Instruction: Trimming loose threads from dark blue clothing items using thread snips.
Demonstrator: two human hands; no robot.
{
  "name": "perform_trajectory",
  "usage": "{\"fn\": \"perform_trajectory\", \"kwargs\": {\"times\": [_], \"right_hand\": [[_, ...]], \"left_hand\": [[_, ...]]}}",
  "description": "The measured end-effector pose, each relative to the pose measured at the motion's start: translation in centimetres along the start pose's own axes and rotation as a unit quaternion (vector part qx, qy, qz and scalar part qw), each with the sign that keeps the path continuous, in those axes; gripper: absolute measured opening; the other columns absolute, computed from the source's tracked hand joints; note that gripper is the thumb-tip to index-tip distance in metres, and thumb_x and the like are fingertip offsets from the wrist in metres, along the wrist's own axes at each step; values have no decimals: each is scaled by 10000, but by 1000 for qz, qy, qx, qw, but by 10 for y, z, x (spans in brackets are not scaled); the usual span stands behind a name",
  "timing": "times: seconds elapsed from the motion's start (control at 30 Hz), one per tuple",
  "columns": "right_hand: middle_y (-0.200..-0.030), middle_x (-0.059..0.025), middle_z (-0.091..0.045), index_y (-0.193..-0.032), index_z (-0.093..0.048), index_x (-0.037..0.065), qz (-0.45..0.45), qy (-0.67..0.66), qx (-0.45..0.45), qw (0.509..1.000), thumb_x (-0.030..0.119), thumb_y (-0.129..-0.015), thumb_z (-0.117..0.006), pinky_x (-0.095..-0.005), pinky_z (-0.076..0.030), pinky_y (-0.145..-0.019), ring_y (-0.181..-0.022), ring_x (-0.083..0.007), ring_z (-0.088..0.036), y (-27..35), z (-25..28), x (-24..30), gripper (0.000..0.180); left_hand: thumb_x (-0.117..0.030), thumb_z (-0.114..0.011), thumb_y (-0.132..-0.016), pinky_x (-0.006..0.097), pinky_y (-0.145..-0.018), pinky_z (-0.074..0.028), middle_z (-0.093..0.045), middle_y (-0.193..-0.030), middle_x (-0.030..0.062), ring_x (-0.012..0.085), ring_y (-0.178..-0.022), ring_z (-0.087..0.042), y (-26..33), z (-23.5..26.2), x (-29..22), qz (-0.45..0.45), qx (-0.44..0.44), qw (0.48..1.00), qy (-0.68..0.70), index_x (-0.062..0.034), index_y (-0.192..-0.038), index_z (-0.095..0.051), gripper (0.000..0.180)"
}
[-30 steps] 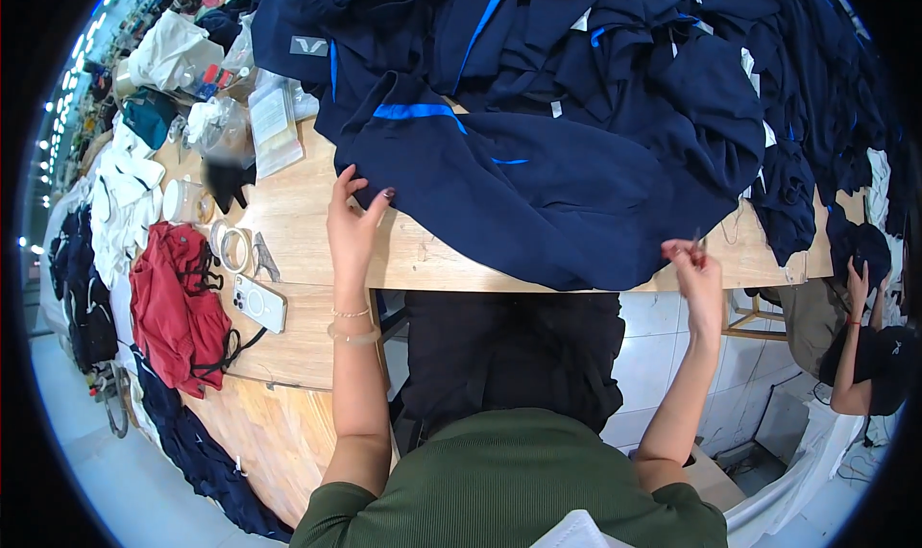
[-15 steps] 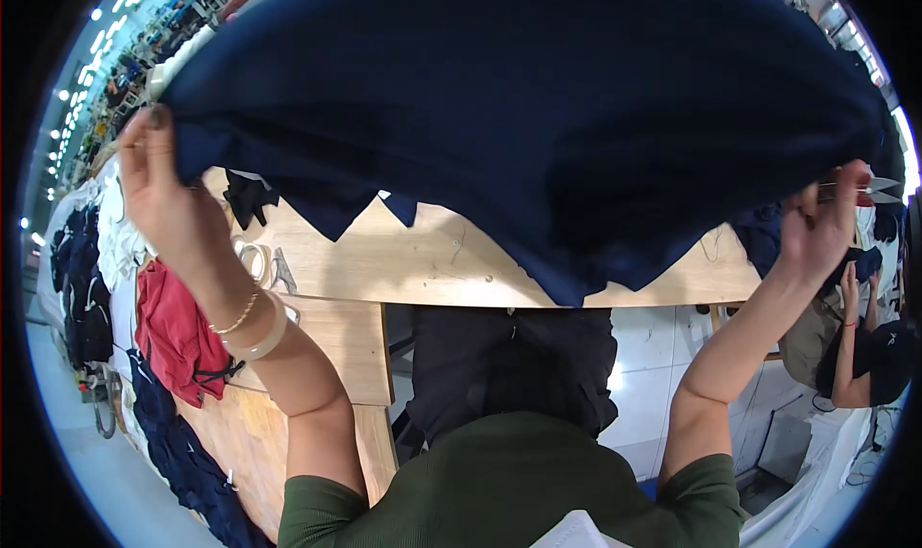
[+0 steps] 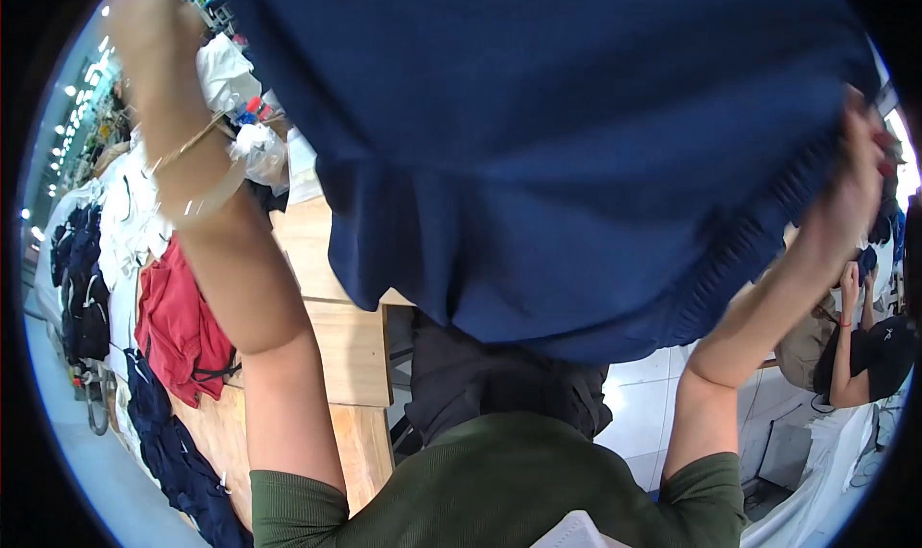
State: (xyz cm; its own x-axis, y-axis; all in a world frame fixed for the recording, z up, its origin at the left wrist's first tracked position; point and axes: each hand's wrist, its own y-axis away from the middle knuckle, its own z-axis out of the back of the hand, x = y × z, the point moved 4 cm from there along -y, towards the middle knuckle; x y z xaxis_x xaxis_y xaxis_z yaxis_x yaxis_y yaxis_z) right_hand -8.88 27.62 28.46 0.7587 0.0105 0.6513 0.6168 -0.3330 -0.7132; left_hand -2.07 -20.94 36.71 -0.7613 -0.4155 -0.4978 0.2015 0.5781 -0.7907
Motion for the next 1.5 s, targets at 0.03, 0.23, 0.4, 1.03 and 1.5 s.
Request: {"fn": "perform_trajectory", "kwargs": {"times": [0.03,0.23,0.4,1.03,1.5], "right_hand": [[-944,-25,-675,-937,-621,88,-58,-82,46,994,118,-856,-674,-146,-370,-529,-671,-13,-568,1,-15,-24,102],[-824,-48,-636,-1083,-593,35,-329,213,236,889,191,-955,-505,-206,-339,-389,-427,-56,-448,108,15,-172,221],[-871,-41,-622,-986,-652,13,-364,242,352,827,0,-870,-508,-194,-401,-531,-661,-68,-530,211,92,-146,186],[-904,-38,-573,-976,-582,-35,-367,89,137,916,-39,-833,-581,-245,-467,-720,-788,-112,-537,209,86,-85,143],[-836,47,-592,-877,-615,51,-433,14,135,891,115,-894,-632,-183,-387,-725,-766,-21,-493,206,-8,-204,69]], "left_hand": [[-133,-577,-873,231,-668,-479,-610,-833,61,163,-735,-644,12,-17,18,9,17,995,-95,20,-950,-590,172],[-110,-606,-885,312,-901,-458,-584,-1180,159,239,-1076,-580,172,42,179,141,246,928,-243,-12,-1221,-507,364],[-138,-585,-909,318,-728,-473,-664,-836,135,198,-806,-634,319,187,118,328,317,782,-424,32,-939,-615,175],[-136,-620,-880,268,-783,-489,-639,-944,36,136,-846,-619,316,201,16,613,221,724,-224,2,-1089,-609,250],[-114,-624,-868,276,-736,-491,-645,-969,125,176,-828,-634,264,127,143,215,243,822,-467,-2,-1055,-628,217]]}}
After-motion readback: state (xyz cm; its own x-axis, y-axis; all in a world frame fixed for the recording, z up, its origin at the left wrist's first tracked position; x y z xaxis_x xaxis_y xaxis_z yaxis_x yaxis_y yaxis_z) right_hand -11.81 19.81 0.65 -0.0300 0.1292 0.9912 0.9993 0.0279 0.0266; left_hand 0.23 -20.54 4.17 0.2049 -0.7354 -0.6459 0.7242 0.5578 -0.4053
